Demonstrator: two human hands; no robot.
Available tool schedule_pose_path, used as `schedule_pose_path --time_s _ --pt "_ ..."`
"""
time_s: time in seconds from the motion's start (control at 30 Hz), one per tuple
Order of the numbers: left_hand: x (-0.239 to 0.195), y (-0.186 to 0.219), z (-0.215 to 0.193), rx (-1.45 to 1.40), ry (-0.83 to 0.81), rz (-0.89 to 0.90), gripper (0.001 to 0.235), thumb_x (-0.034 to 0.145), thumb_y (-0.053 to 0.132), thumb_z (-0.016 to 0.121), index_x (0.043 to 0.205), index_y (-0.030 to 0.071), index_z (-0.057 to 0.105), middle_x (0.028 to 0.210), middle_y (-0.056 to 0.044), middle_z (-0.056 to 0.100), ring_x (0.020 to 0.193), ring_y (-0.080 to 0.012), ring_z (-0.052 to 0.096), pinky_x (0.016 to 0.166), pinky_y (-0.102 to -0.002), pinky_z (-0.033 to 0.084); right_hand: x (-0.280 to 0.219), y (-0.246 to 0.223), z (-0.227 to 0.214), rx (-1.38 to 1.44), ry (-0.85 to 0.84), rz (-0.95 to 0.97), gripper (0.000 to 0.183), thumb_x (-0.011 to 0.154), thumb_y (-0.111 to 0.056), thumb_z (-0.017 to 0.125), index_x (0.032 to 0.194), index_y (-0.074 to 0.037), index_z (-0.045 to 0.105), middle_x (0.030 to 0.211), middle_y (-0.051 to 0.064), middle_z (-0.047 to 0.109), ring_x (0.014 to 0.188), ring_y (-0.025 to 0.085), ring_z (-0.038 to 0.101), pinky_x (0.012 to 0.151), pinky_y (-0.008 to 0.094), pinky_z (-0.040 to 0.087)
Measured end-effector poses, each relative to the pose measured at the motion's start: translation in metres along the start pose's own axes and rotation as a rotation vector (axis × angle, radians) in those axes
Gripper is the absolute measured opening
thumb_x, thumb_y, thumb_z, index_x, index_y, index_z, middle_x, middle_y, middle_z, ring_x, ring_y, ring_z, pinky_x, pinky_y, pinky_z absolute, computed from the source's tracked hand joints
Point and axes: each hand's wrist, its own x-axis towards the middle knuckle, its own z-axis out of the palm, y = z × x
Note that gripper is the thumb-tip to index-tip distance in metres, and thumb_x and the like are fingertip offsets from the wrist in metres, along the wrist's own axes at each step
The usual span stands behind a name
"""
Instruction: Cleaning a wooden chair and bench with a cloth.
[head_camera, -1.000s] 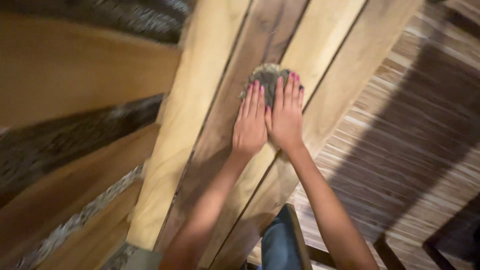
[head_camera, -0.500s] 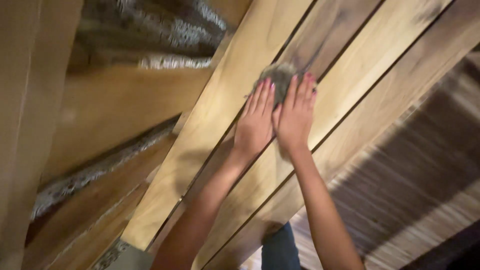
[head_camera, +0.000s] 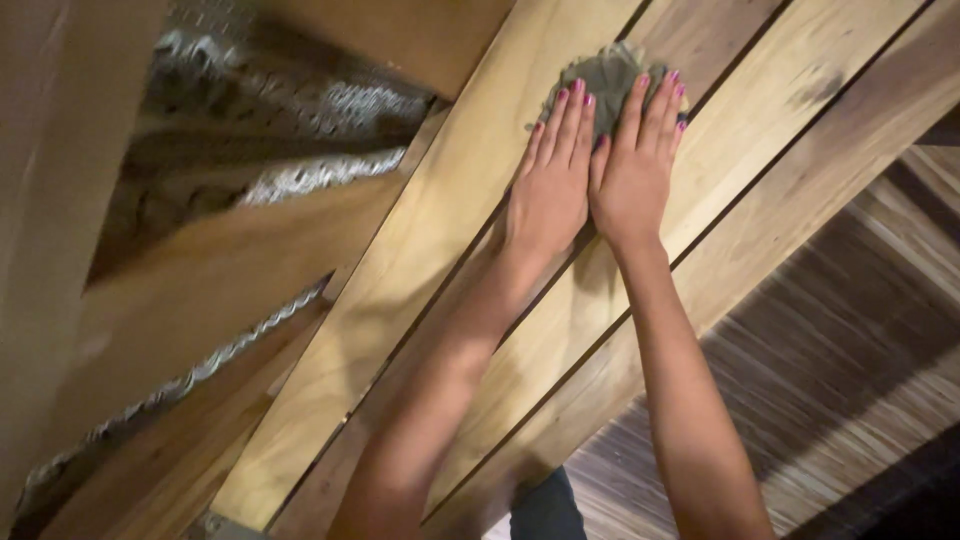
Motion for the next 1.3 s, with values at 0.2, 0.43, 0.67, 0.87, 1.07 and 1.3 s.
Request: schedule_pose_path --time_s 0.2,0.43,0.67,0.87,1.07,1.3 --pt "-0.117 -0.055 -0.002 -0.206 0.014 -0.077 0.061 0.110 0.024 0.041 0.162 -0.003 0.025 0.171 -0.016 0.019 0.159 -0.0285 0.019 0.130 -0.044 0.019 -0.083 -0.071 0.037 -0.006 -0.079 -0.150 0.071 0.104 -0.017 0.055 0.166 -0.001 0.025 0.172 0.026 0.019 0.160 0.042 0.017 0.128 0.062 0.017" --pt "-0.226 -0.105 -0.009 -0.131 -0.033 -0.261 0.072 0.101 0.020 0.047 0.162 -0.004 0.019 0.171 -0.020 0.014 0.160 -0.0327 0.015 0.129 -0.047 0.017 -0.146 -0.153 0.052 0.144 -0.204 -0.322 0.075 0.090 -0.015 0.057 0.160 -0.001 0.034 0.167 0.025 0.028 0.157 0.039 0.024 0.127 0.057 0.021" --pt "-0.161 -0.106 -0.022 -0.016 -0.079 -0.176 0.069 0.102 0.022 0.045 0.160 -0.007 0.020 0.170 -0.021 0.016 0.159 -0.0333 0.015 0.128 -0.046 0.017 -0.089 -0.136 0.052 0.005 -0.189 -0.309 0.073 0.093 -0.016 0.057 0.161 -0.002 0.034 0.168 0.021 0.028 0.157 0.034 0.025 0.127 0.054 0.022" --pt "-0.016 -0.073 -0.027 -0.053 0.010 -0.023 0.060 0.111 0.025 0.037 0.161 -0.006 0.023 0.171 -0.020 0.019 0.160 -0.0301 0.017 0.131 -0.043 0.018 0.023 -0.069 0.029 -0.006 -0.026 -0.145 0.069 0.104 -0.020 0.054 0.165 0.000 0.027 0.171 0.024 0.022 0.160 0.039 0.020 0.129 0.057 0.017" --pt "0.022 -0.044 -0.020 0.104 -0.071 0.038 0.062 0.109 0.024 0.036 0.161 -0.006 0.022 0.171 -0.019 0.017 0.160 -0.0306 0.016 0.129 -0.044 0.018 0.038 -0.027 0.024 0.014 0.050 -0.116 0.072 0.102 -0.016 0.056 0.166 0.001 0.026 0.172 0.025 0.021 0.162 0.041 0.019 0.133 0.056 0.016" --pt "-0.068 -0.011 0.020 -0.104 -0.064 0.169 0.062 0.110 0.025 0.039 0.162 -0.005 0.022 0.172 -0.018 0.016 0.161 -0.0294 0.015 0.131 -0.046 0.018 -0.077 -0.018 0.011 0.075 0.027 0.107 0.074 0.093 -0.009 0.055 0.162 0.000 0.030 0.169 0.024 0.024 0.159 0.041 0.021 0.129 0.056 0.020"
